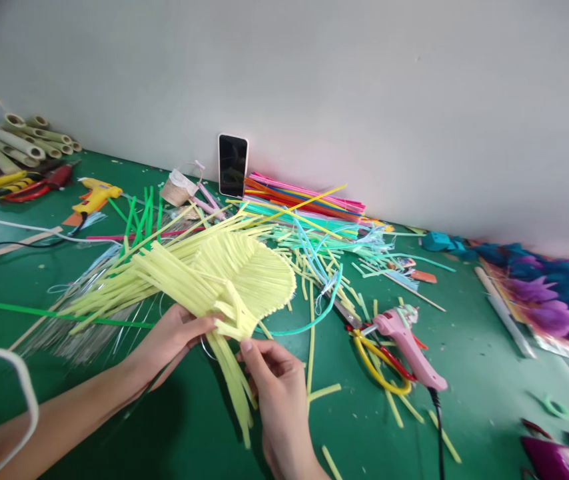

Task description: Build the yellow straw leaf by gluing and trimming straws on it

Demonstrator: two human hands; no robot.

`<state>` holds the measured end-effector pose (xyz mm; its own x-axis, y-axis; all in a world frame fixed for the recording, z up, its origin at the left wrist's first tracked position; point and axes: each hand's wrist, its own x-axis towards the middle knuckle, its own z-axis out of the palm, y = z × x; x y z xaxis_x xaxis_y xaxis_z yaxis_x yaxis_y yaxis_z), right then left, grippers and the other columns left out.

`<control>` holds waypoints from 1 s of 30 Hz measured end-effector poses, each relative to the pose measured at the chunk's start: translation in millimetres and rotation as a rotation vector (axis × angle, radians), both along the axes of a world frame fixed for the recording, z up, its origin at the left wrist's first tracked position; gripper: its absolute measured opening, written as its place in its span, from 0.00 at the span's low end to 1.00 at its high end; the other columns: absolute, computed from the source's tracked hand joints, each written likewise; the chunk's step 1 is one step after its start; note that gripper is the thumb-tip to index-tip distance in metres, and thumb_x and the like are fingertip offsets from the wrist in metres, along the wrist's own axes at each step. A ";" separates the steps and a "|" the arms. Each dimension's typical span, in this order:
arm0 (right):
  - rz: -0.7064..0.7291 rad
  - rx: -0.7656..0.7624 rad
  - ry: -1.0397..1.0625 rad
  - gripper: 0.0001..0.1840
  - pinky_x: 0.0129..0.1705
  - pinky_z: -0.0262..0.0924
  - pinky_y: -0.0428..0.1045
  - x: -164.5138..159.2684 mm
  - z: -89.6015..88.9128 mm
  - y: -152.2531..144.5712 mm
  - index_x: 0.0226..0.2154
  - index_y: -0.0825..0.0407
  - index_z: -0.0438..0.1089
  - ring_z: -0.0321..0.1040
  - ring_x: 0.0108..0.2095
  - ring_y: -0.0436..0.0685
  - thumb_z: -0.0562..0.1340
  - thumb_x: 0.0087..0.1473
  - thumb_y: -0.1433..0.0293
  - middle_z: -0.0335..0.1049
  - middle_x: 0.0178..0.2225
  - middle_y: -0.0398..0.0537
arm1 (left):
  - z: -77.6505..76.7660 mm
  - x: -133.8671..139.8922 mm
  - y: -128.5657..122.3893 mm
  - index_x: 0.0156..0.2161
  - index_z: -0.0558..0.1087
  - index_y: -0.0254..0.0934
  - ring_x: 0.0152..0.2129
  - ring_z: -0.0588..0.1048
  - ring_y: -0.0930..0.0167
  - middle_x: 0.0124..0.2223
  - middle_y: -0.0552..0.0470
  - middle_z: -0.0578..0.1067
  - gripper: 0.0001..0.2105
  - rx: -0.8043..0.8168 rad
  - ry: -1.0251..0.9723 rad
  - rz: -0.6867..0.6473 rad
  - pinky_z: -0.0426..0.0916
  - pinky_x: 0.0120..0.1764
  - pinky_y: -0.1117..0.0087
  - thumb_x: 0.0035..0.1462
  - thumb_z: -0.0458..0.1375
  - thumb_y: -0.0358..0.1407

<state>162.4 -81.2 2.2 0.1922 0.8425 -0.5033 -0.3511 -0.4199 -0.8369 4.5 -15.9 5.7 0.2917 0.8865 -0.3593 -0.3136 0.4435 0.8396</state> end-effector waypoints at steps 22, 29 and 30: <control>0.211 0.021 0.104 0.18 0.25 0.54 0.41 -2.4 12.8 -2.9 0.32 0.53 0.78 0.59 0.23 0.45 0.71 0.49 0.54 0.70 0.25 0.42 | 6.9 -3.8 4.3 0.29 0.78 0.33 0.21 0.76 0.73 0.25 0.53 0.78 0.11 -0.122 -0.105 0.097 0.72 0.27 0.75 0.43 0.72 0.37; 0.441 0.124 -0.280 0.25 0.27 0.62 0.46 22.8 29.6 -1.0 0.41 0.52 0.76 0.68 0.26 0.53 0.62 0.55 0.48 0.73 0.28 0.46 | 2.6 -5.5 6.4 0.28 0.77 0.32 0.21 0.76 0.73 0.24 0.53 0.77 0.13 -0.137 -0.107 0.118 0.72 0.26 0.75 0.41 0.73 0.38; 0.549 0.129 -0.430 0.26 0.31 0.65 0.49 38.6 35.0 0.7 0.47 0.50 0.74 0.71 0.31 0.56 0.60 0.57 0.49 0.75 0.32 0.49 | 2.4 -6.0 6.2 0.29 0.77 0.32 0.21 0.76 0.73 0.24 0.53 0.77 0.14 -0.141 -0.110 0.121 0.72 0.26 0.75 0.41 0.73 0.38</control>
<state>201.0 -80.5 37.2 -0.1180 0.9223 -0.3679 0.2560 -0.3298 -0.9087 -1.5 -9.6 8.1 0.2304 0.8609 -0.4537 -0.4581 0.5073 0.7299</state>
